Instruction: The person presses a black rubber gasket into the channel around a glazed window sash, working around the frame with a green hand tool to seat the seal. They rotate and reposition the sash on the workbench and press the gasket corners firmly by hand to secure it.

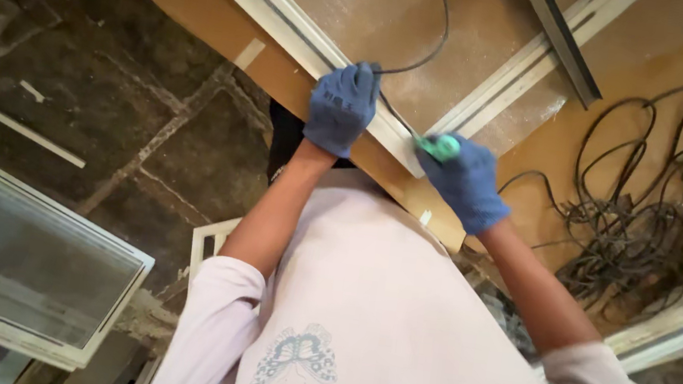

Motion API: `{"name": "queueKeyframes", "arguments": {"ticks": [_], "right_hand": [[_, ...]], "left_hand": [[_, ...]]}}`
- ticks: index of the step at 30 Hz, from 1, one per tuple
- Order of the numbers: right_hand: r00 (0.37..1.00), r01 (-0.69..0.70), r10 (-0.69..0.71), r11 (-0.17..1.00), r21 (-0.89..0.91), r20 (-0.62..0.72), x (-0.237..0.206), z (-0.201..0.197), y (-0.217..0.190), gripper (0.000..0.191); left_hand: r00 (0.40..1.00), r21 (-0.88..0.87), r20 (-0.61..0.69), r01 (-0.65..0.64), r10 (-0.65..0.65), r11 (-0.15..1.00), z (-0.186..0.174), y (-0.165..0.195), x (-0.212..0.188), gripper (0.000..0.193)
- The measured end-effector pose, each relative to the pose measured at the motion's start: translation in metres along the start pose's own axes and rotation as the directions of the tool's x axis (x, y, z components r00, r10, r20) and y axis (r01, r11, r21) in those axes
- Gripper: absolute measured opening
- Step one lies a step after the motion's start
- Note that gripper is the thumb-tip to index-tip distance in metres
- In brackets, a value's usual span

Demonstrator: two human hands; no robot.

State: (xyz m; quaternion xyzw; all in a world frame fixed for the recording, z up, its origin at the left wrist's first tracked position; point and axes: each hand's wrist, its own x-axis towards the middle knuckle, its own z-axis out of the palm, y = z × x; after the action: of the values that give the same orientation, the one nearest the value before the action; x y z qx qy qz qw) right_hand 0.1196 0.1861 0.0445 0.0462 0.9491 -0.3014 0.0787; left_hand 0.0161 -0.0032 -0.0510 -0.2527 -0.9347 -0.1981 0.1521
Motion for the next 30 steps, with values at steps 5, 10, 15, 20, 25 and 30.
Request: {"name": "queueKeyframes", "arguments": {"ticks": [5,10,15,20,25,30], "right_hand": [[0.991,-0.111,0.116,0.991,-0.075,0.067,-0.032,-0.031,0.0,0.017],[0.991,-0.127,0.129,0.991,-0.051,0.034,-0.037,-0.033,-0.003,0.019],[0.999,-0.037,0.037,0.999,-0.033,0.007,-0.019,-0.016,0.003,0.021],[0.999,0.001,0.001,0.998,-0.058,0.045,-0.012,-0.013,0.006,0.021],[0.974,-0.219,0.212,0.972,0.087,0.082,-0.018,-0.02,-0.005,0.026],[0.666,-0.619,0.577,0.781,-0.082,0.473,-0.025,-0.043,-0.013,0.033]], "left_hand": [[0.999,-0.012,-0.029,0.045,-0.045,0.999,0.005,0.0,-0.001,0.017],[0.998,-0.038,-0.04,0.045,-0.047,0.998,0.006,0.002,-0.005,0.015],[0.995,-0.017,-0.088,0.049,-0.05,0.999,0.004,0.004,0.0,0.016],[0.995,-0.049,-0.093,0.031,-0.036,0.998,0.002,0.001,0.002,0.016],[0.998,-0.022,-0.057,0.027,-0.028,0.999,-0.001,-0.001,-0.003,0.016],[0.999,-0.029,-0.038,0.021,-0.022,0.999,-0.001,-0.003,-0.002,0.016]]}}
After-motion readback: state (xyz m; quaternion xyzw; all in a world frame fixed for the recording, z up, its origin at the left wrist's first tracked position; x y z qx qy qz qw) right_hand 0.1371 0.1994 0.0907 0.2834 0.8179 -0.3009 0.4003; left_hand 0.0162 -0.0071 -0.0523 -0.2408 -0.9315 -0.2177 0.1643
